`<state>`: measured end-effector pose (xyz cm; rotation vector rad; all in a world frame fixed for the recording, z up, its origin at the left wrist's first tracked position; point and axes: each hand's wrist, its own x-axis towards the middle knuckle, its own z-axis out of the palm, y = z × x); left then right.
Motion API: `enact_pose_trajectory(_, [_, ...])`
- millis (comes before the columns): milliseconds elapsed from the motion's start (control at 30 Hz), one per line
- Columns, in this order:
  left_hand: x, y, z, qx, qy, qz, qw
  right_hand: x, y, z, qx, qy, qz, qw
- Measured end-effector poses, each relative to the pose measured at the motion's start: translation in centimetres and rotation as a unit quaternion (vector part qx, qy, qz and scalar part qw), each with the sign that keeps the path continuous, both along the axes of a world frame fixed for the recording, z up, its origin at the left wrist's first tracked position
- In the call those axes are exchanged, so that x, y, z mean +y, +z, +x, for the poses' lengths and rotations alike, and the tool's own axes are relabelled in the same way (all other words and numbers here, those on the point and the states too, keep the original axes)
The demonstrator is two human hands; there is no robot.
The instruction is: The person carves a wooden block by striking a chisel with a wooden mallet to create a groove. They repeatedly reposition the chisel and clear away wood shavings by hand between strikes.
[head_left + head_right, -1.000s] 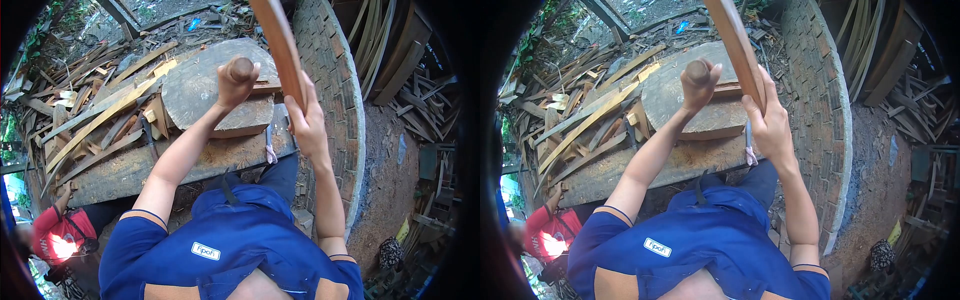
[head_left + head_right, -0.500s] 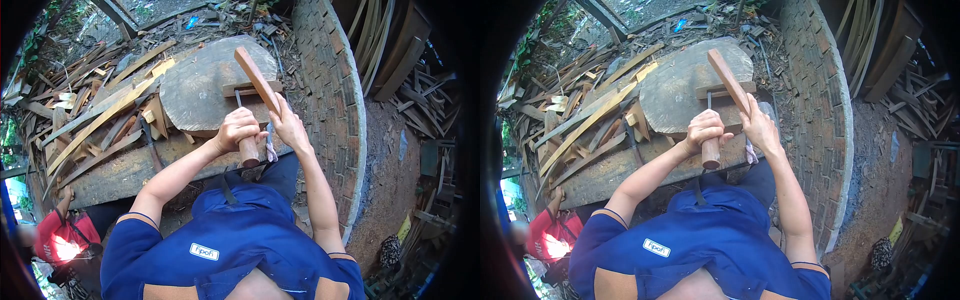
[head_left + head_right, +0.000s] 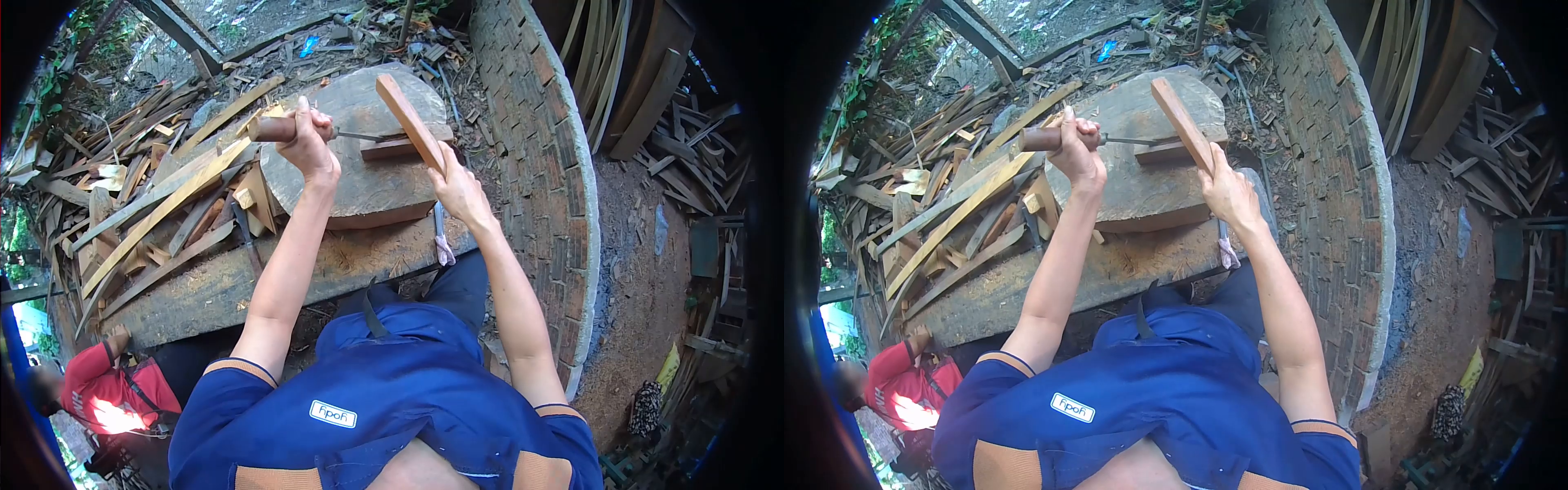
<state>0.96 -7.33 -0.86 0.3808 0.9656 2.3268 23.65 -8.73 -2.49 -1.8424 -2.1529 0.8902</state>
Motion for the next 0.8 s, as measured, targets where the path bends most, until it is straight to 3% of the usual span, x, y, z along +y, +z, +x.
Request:
enact_pose_trajectory(133, [-0.2,2.3,0.4,-0.002,-0.002,0.055,0.998,-0.1,0.5,-0.1,0.007,-0.004,-0.015,1.000])
enact_pose_trajectory(200, [0.1,3.2,1.1,0.105,-0.069,0.045,0.991,-0.2,0.6,0.0,0.012,-0.001,-0.023,1.000])
enact_pose_trajectory(367, [1.1,2.1,2.6,0.212,-0.174,0.005,0.962,-0.1,-0.1,0.1,0.022,0.004,0.000,1.000])
enact_pose_trajectory(600, [1.3,2.2,3.1,0.298,-0.196,-0.030,0.934,-0.3,0.4,0.1,0.038,-0.009,-0.030,0.999])
enact_pose_trajectory(733, [2.3,1.9,3.9,0.336,-0.152,-0.029,0.929,-0.2,0.3,0.2,0.033,-0.004,-0.018,0.999])
enact_pose_trajectory(800, [2.9,2.0,4.5,0.387,-0.128,-0.026,0.913,0.5,-0.2,0.5,0.205,-0.007,-0.083,0.975])
